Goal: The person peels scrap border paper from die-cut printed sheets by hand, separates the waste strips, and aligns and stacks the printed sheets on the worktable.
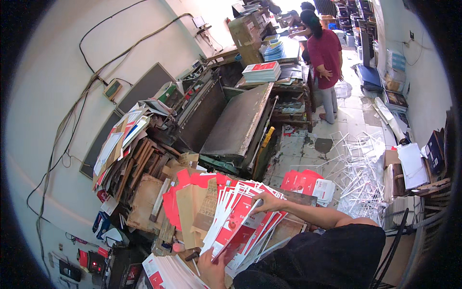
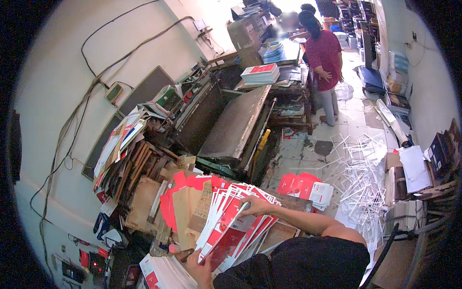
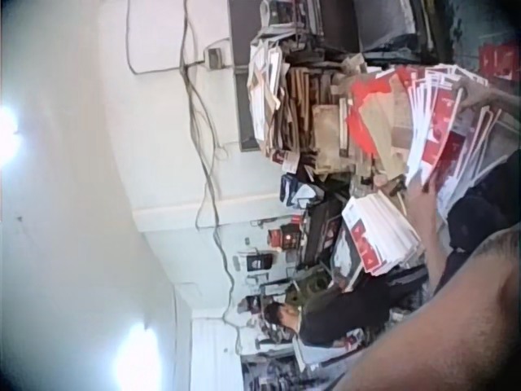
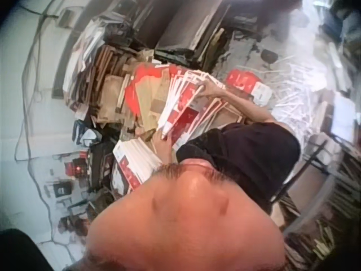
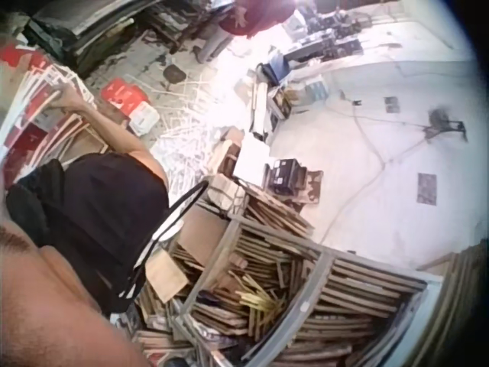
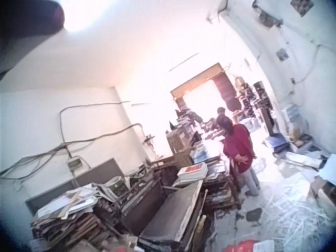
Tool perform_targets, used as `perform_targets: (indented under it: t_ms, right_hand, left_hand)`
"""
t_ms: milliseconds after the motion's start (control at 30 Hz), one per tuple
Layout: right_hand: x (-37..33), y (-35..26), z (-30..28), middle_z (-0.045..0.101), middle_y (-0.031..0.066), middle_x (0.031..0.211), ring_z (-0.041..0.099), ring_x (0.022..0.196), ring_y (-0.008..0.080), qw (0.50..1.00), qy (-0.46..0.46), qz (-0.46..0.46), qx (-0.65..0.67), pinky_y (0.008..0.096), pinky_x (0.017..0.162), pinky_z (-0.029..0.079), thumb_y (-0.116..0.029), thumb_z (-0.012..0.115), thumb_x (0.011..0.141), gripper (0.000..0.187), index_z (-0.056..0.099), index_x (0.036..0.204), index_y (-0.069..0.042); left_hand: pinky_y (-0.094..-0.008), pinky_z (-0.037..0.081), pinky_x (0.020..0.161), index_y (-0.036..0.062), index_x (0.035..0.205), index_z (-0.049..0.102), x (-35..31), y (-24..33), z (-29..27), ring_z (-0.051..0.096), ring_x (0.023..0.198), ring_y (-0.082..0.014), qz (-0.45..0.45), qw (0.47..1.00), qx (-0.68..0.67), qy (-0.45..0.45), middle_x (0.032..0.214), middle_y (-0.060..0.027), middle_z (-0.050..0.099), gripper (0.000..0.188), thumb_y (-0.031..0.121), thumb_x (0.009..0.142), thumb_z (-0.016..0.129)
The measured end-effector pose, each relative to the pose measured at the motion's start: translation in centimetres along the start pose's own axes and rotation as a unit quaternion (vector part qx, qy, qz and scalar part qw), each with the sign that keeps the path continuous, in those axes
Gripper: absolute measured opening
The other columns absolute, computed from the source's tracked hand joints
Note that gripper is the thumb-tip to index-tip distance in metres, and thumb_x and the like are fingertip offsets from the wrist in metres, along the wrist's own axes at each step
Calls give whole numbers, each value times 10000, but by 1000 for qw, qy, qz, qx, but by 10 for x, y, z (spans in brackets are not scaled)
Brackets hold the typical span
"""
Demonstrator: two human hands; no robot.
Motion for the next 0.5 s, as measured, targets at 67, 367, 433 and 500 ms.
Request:
perform_targets:
  t_ms: [67, 367, 433, 500]
  right_hand:
    - [-2, -7, -2, 593, -21, 766, 536, 682, 57, 999, 9, -33, -31, 232, 523, 424, -242, 793, 740, 274, 633, 860, -55]
    - [-11, 11, -3, 662, 31, 873, 593, 836, 115, 999, 21, -5, 27, 305, 760, 487, -256, 810, 706, 329, 675, 921, -46]
    - [-14, 19, -2, 686, 43, 909, 612, 840, 116, 999, 16, 30, 22, 302, 786, 497, -263, 811, 707, 371, 683, 966, -31]
    - [-14, 19, -2, 691, 43, 935, 619, 858, 120, 999, 18, 38, 30, 298, 804, 499, -255, 813, 704, 396, 679, 998, -26]
  left_hand:
    - [-398, 427, 867, 50, 1150, 616, 15, 21, 18, 583, 988, -280, 45, 999, -13, 8, 1125, -124, 621, 408, 214, 788, 710]
    - [-366, 441, 731, 40, 1034, 674, 6, 20, 56, 631, 811, -254, 64, 989, -128, 49, 950, -121, 676, 266, 149, 792, 699]
    - [-372, 446, 713, 40, 1010, 670, 21, 33, 43, 632, 794, -264, 23, 990, -141, -6, 919, -128, 674, 255, 158, 787, 705]
    - [-389, 461, 678, 32, 957, 645, 31, 44, 38, 636, 727, -295, 59, 995, -77, 13, 817, -140, 661, 240, 186, 783, 708]
Point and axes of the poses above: each hand's wrist, its own x-axis towards the middle knuckle, its own z-axis out of the palm, y = z × x, the point moved 7 cm from there along x, towards the middle knuckle
